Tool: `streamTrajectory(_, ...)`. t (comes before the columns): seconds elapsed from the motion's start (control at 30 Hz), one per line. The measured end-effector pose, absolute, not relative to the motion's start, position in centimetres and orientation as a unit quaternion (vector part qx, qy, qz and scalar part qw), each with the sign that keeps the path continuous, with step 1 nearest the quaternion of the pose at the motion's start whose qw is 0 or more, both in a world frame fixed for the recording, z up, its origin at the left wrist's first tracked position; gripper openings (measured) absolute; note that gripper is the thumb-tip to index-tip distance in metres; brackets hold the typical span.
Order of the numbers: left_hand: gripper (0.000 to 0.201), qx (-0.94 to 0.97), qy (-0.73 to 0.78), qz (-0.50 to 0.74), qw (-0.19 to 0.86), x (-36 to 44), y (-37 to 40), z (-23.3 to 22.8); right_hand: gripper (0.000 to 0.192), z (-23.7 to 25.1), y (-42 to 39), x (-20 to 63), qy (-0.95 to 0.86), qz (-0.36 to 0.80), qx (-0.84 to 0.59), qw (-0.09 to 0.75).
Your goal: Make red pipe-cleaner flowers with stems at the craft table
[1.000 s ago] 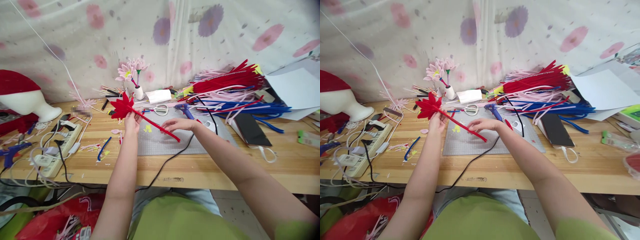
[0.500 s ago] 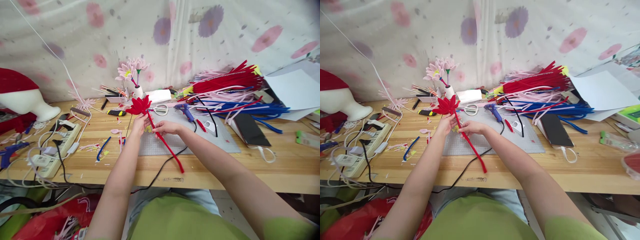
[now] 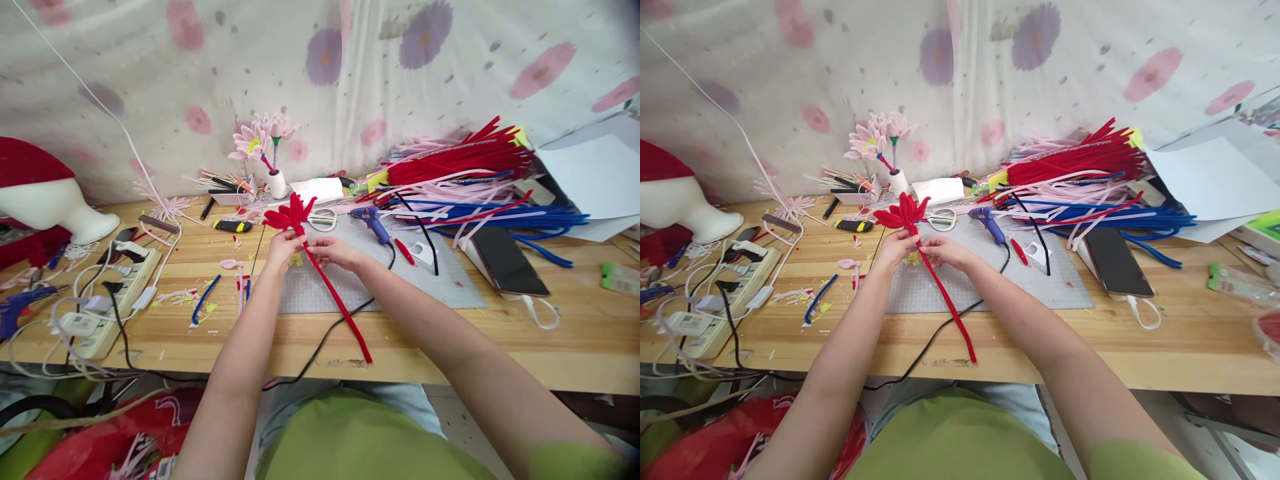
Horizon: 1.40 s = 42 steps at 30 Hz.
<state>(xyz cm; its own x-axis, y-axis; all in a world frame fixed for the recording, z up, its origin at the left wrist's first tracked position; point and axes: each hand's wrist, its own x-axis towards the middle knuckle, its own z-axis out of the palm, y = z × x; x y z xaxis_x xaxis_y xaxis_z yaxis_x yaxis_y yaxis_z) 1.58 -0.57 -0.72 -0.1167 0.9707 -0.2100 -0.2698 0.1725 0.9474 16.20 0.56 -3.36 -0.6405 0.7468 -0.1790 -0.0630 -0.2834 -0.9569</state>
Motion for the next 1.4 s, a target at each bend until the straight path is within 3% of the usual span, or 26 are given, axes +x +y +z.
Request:
streamTrajectory(0.5,0.027,0.304,0.537,0.546,0.566,2.1,-0.8,-0.5,0.032,-3.2,0.3,16.8,-0.538,0.730,-0.303,0.292)
streamTrajectory(0.83,0.020,0.307,0.525,0.565,0.557,1.6,-0.5,-0.6,0.028,-2.6,-0.4,15.8,-0.549,0.716,-0.296,0.314)
streamTrajectory(1.07,0.021,0.313,0.518,0.609,0.512,2.4,-0.3,-1.1,0.007,-1.8,-1.1,14.6,-0.499,0.722,-0.375,0.296)
streamTrajectory(1.2,0.023,0.320,0.532,0.611,0.491,2.9,-0.3,-1.3,0.013,-1.7,-1.3,14.2,-0.505,0.703,-0.396,0.305)
streamTrajectory(1.4,0.006,0.294,0.508,0.607,0.536,2.6,-0.7,-1.2,0.019,-2.5,-1.2,13.6,-0.539,0.652,-0.421,0.328)
